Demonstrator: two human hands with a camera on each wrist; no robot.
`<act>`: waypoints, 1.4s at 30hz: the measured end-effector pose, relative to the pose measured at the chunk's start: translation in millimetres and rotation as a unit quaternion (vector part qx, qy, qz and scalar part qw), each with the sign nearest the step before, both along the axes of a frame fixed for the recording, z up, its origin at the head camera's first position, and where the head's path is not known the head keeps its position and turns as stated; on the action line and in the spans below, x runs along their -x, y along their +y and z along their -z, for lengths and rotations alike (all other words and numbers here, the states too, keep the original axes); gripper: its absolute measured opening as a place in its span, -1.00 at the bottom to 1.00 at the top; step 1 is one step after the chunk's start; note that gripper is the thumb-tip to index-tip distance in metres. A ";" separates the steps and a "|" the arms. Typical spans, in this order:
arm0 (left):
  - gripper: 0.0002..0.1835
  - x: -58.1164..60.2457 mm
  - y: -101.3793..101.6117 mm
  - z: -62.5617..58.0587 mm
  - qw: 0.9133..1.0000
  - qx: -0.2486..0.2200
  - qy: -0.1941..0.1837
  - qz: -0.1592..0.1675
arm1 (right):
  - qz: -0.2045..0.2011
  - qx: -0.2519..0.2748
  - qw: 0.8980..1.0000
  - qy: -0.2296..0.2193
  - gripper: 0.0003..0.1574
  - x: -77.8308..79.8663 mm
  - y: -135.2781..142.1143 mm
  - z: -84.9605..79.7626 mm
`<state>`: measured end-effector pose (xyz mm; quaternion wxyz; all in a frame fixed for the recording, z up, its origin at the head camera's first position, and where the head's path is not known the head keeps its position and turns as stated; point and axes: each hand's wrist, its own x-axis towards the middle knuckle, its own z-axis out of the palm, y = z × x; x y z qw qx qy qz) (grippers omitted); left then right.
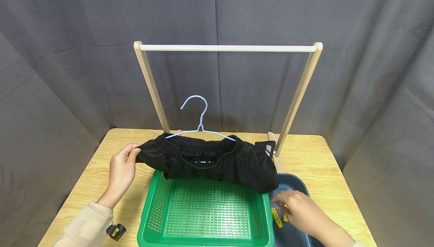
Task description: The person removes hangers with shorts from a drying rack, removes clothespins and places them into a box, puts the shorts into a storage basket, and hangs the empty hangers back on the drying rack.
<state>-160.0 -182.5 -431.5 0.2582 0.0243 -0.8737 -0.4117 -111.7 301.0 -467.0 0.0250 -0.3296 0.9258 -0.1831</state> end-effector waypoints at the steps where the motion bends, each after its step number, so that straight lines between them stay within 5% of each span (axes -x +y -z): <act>1: -0.86 0.0 -0.1 -0.1 1.000 -0.001 0.000 0.000 | -0.003 0.006 1.000 0.009 -0.68 -0.2 -1.3 -2.9; 14: -0.85 0.1 -0.3 0.8 1.000 -0.007 -0.005 0.002 | -0.026 0.083 0.981 0.176 -0.51 10.2 -25.7 -54.5; 21: -0.86 -0.6 0.2 1.6 1.000 -0.008 -0.003 0.001 | -0.019 0.095 0.976 0.197 -0.49 24.5 -34.0 -70.4; 42: -0.85 -0.6 1.2 1.3 1.000 -0.010 -0.005 -0.002 | 0.043 0.130 0.974 0.182 -0.68 67.2 -52.6 -81.7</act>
